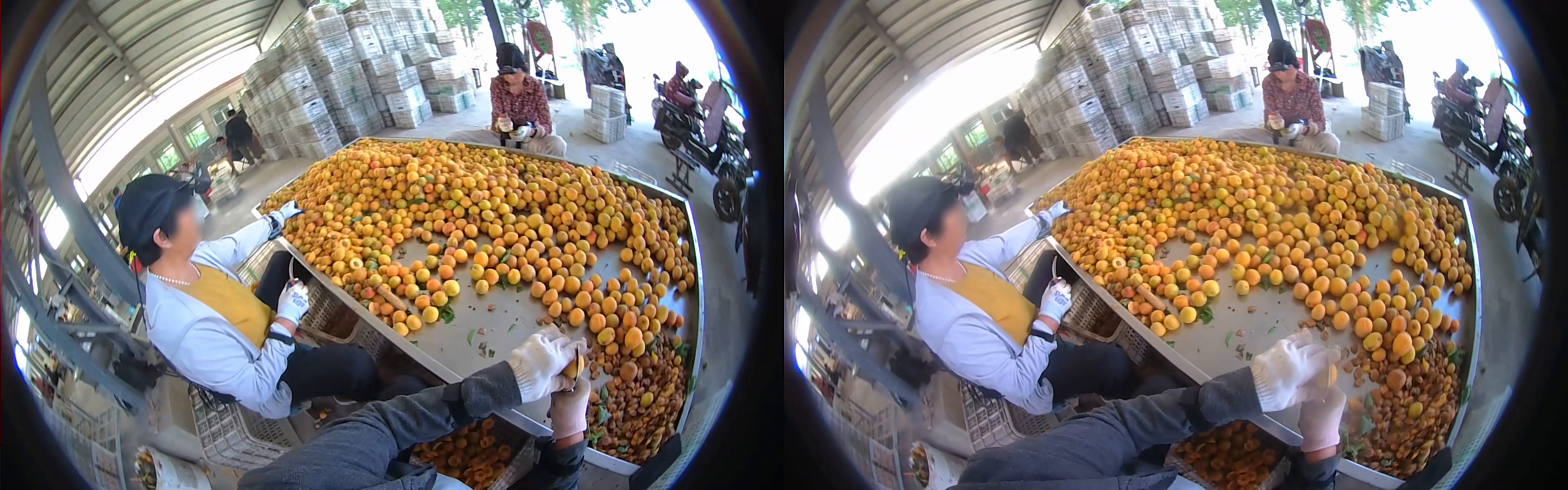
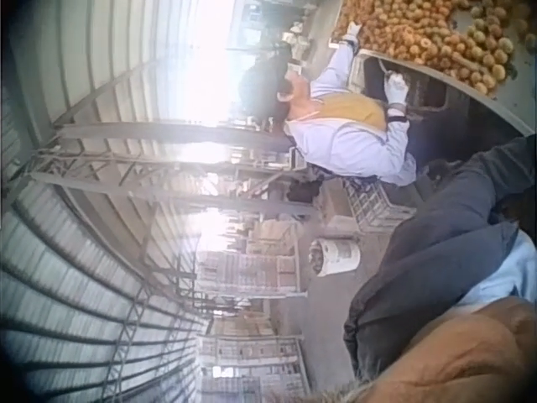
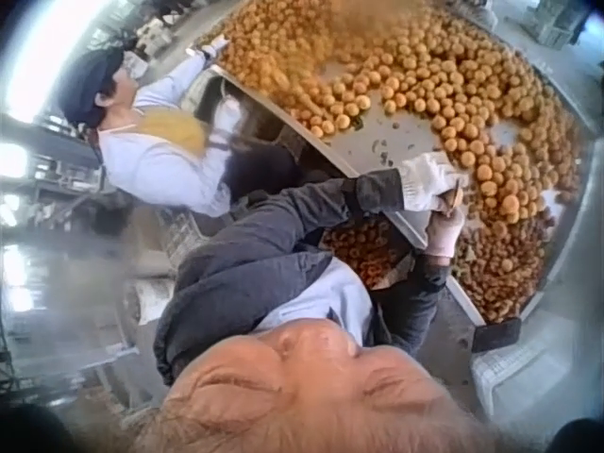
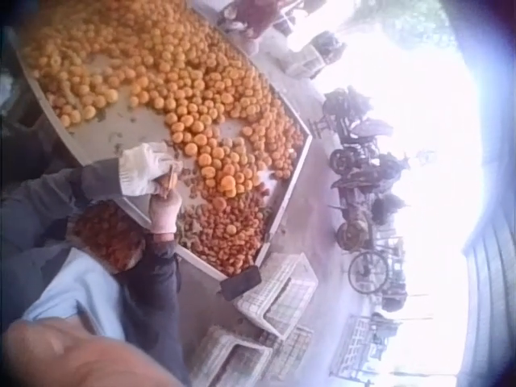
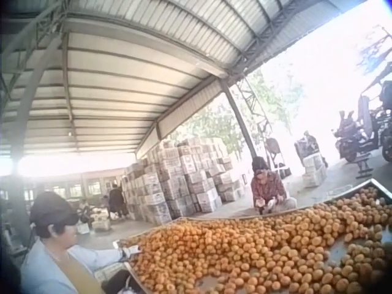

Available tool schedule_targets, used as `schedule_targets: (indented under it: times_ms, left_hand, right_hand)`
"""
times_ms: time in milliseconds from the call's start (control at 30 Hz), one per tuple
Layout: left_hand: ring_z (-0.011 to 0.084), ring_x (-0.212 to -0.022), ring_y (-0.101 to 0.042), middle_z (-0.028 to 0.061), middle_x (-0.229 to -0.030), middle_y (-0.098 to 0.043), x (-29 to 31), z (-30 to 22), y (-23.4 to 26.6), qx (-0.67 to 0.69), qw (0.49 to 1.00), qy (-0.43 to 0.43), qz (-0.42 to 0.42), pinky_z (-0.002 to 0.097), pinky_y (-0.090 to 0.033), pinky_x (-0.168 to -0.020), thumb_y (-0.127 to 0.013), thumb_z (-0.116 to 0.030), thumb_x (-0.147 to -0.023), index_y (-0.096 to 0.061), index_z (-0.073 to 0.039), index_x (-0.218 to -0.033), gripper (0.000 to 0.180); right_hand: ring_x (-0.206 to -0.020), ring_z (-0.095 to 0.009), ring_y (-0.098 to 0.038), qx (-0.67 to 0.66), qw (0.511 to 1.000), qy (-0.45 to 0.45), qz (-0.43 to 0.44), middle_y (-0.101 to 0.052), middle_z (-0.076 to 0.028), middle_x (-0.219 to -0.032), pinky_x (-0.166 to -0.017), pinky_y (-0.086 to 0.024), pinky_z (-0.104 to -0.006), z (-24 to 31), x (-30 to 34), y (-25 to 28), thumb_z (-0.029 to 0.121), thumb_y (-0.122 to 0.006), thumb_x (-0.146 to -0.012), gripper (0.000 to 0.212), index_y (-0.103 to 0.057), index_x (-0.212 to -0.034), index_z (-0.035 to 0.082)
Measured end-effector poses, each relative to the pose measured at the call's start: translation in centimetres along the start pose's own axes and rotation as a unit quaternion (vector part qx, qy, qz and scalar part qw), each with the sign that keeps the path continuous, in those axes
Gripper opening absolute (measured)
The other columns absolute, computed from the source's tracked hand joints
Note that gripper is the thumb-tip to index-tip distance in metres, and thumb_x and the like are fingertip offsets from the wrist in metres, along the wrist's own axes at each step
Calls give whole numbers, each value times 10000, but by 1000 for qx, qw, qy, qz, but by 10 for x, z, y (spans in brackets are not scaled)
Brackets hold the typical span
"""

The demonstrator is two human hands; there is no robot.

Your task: The person picks up an apricot from a pile on a table, cuts it open using shears, and removes the pit. They place the pitted apricot into a basket and the pit onto a separate pile on the table, repeating this process.

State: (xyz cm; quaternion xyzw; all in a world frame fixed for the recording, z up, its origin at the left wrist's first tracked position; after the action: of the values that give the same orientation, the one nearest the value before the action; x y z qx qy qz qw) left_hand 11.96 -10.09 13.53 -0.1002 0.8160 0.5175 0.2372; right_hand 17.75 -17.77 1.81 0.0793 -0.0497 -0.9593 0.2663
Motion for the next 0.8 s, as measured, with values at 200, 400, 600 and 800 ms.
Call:
schedule_targets:
  times_ms: [200,400,600,800]
  left_hand:
    - [275,-1061,-612,137,-1171,-624,24,40,-7,470,860,198,-32,347,-487,-912,-780,-199,-765,-536,33,-1238,580]
    - [351,-1041,-620,203,-1135,-630,11,19,16,235,950,201,52,376,-486,-906,-753,-178,-755,-545,21,-1228,554]
    - [249,-1114,-604,170,-1207,-612,28,39,24,348,918,183,-48,368,-486,-954,-794,-149,-749,-530,6,-1271,605]
    - [224,-1135,-587,163,-1219,-607,25,39,1,331,918,216,-24,347,-468,-973,-838,-197,-720,-547,27,-1249,644]
  right_hand:
    - [-715,-93,-565,-35,995,93,10,-612,-20,-755,-610,-460,-268,27,-3,-17,-16,-575,-834,64,-616,-878,-38]
    - [-741,-115,-593,-53,991,100,-76,-652,-48,-839,-589,-460,-266,22,-1,-13,-26,-561,-839,145,-650,-953,-41]
    - [-812,-143,-617,-119,987,62,89,-680,-55,-839,-718,-498,-303,19,-3,-53,10,-547,-855,168,-653,-980,-27]
    - [-801,-325,-682,-9,995,98,-14,-681,-170,-836,-690,-520,-339,47,3,-27,11,-585,-813,154,-660,-947,20]
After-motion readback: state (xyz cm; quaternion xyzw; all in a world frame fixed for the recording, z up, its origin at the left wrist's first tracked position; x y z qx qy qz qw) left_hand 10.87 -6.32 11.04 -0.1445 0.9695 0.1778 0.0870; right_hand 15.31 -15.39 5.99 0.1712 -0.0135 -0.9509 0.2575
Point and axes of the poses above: each hand's wrist, its own x-axis away from the middle knuckle, its own y-axis out of the back of the hand, z = x × y, the point moved 10 cm from there along -x, towards the middle knuckle
